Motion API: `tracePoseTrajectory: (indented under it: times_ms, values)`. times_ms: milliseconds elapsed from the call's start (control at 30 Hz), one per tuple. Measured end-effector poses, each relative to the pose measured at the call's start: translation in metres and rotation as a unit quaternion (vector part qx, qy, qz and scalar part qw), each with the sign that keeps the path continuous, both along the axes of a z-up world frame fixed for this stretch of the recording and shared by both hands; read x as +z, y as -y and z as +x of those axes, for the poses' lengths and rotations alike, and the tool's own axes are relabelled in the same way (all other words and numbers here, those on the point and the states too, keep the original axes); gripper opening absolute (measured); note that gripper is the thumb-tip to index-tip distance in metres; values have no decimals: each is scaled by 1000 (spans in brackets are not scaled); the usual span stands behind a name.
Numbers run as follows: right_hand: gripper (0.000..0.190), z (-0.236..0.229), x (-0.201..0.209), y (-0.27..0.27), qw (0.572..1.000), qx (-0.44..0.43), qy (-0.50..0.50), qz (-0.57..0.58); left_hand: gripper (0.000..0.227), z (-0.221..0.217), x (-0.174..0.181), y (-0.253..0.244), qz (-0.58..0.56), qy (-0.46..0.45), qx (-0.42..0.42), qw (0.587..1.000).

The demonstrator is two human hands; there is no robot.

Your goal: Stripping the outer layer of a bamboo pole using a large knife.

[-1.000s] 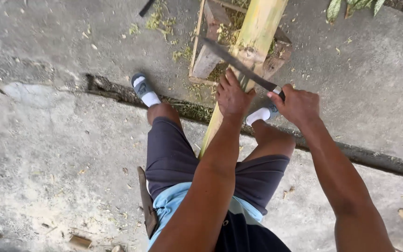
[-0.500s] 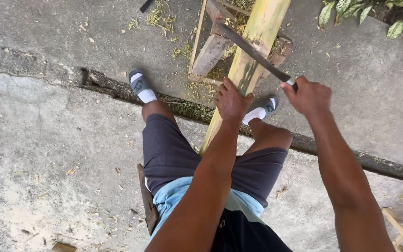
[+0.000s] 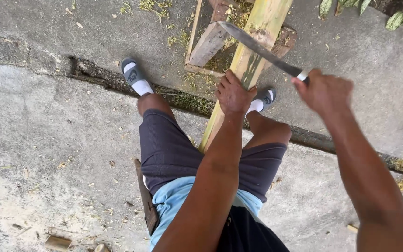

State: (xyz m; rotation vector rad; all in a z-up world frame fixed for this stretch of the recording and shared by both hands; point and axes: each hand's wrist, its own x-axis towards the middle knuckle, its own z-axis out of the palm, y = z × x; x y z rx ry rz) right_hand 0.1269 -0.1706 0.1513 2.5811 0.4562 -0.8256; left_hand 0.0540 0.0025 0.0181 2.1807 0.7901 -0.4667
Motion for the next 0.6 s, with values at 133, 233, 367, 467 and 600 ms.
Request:
tracePoseTrajectory:
  times_ms: [133,233,367,467,600]
  values:
    - [62,-11,4,-4,1000,18,-13,-9,116,1,-6,2,2,9,-9,1000]
    - [61,-10,1,1,999,39,25,-4,114,2,-4,0,2,11,0,1000]
    - [61,-20,4,-4,996,41,70,27,109,-3,-5,2,-4,6,-1,1000]
    - [62,-13,8,-12,1000,7,31,1,107,3,1,-1,-3,1,4,1000]
    - [61,-24,2,-15,1000,21,17,-1,114,0,-15,1,9,15,-6,1000]
